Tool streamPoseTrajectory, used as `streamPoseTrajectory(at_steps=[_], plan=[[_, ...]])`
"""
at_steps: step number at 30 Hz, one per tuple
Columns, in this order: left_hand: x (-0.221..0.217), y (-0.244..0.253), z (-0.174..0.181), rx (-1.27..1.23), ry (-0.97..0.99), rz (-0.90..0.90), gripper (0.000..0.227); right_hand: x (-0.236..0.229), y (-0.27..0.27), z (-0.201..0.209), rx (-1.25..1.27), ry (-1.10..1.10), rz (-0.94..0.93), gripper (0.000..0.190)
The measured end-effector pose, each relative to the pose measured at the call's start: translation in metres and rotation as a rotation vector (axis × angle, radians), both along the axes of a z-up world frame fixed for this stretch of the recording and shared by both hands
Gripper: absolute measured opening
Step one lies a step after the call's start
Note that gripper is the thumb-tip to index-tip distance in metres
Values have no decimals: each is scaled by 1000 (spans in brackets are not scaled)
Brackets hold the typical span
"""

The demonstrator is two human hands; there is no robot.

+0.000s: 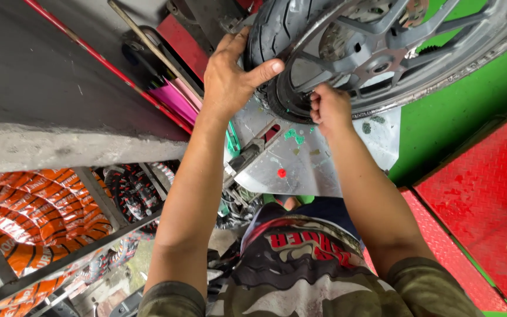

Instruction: Cleaning the rim of a motorcycle tire with a cloth and lubricant, followed by inflating the tire with an air compressor.

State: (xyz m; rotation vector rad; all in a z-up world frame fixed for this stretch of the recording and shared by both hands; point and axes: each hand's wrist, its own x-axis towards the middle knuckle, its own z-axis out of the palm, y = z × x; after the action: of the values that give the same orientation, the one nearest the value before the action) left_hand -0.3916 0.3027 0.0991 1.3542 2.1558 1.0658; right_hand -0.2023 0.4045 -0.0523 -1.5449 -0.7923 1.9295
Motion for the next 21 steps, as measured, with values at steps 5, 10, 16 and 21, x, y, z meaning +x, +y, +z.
streamPoseTrajectory(at_steps=[5, 10, 16, 21], plan=[[3, -3, -4, -49, -28, 13, 109, 12, -6, -2, 21, -12, -54, 16], [1, 0, 1, -36, -8, -1, 113, 7, -8, 0, 89, 163, -17, 22], [1, 1, -5, -8, 13, -3, 111, 11, -7, 14, -48, 102, 23, 25], [-2, 1, -9, -3, 48, -1, 109, -5, -23, -34, -6, 163, -99, 24]])
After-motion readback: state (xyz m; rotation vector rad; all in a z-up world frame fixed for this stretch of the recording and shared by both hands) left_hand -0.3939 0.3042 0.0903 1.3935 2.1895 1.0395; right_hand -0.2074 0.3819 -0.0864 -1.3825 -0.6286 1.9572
